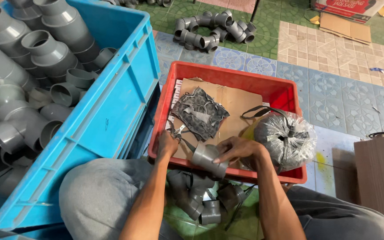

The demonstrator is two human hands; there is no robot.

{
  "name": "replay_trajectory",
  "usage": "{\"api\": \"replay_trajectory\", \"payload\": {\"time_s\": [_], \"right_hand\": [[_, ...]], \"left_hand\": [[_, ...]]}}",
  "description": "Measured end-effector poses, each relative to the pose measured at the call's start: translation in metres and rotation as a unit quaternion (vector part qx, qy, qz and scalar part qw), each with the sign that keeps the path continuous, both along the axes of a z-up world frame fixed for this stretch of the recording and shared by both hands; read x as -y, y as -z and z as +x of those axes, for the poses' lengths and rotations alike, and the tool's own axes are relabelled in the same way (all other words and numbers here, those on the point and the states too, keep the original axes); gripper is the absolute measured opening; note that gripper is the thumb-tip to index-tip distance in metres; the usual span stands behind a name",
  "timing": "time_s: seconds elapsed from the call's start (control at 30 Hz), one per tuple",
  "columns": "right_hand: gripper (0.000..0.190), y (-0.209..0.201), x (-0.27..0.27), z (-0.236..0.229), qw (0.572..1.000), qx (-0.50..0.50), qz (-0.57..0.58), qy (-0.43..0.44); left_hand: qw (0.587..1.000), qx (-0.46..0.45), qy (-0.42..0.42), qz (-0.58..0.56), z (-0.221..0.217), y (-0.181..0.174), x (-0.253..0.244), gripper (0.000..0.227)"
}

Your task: The person sits on the floor and uses a pair of scissors to cut open plastic bags containing gray PVC pipe fittings. They remove the fittings from the bags and place them into a large blue crate next to them.

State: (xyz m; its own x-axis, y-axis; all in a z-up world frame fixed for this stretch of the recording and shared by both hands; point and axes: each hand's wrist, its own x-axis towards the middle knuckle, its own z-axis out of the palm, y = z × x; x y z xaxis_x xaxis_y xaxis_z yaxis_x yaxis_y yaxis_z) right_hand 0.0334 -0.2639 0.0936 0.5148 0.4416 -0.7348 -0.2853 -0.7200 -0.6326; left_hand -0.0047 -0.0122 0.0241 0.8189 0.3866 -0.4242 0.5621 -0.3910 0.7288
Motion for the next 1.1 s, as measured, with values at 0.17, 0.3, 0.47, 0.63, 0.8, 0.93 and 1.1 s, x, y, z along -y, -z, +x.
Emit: {"api": "replay_trajectory", "payload": {"time_s": [0.17,0.3,0.47,0.63,0.8,0.93,1.1], "right_hand": [[0.051,0.018,-0.023,-0.007,0.994,0.090,0.052,0.015],[0.044,0.021,-0.064,-0.035,0.970,0.229,0.083,-0.024],[0.040,0.089,-0.093,-0.042,0.955,0.280,0.086,-0.041],[0.011,0.080,-0.093,-0.038,0.936,0.301,0.174,0.063],[0.025,0.067,-0.069,-0.004,0.848,0.231,0.334,0.341],[0.013,0.030,-0.056,0.001,0.747,0.202,0.418,0.476],[0.025,0.053,-0.066,-0.010,0.796,0.156,0.370,0.453]], "left_hand": [[0.999,0.033,-0.002,0.014,0.009,0.048,-0.010,0.025],[0.998,0.061,0.013,0.013,0.001,0.028,-0.007,0.030],[0.996,0.083,0.005,-0.010,-0.004,0.017,0.003,0.033],[0.994,0.110,-0.019,-0.020,0.013,0.066,-0.011,0.039],[0.958,0.142,0.021,-0.247,0.010,0.046,0.007,0.038],[0.940,0.113,0.199,-0.254,-0.005,0.007,0.010,0.032],[0.928,0.015,0.342,-0.145,-0.018,-0.014,0.011,0.031]]}}
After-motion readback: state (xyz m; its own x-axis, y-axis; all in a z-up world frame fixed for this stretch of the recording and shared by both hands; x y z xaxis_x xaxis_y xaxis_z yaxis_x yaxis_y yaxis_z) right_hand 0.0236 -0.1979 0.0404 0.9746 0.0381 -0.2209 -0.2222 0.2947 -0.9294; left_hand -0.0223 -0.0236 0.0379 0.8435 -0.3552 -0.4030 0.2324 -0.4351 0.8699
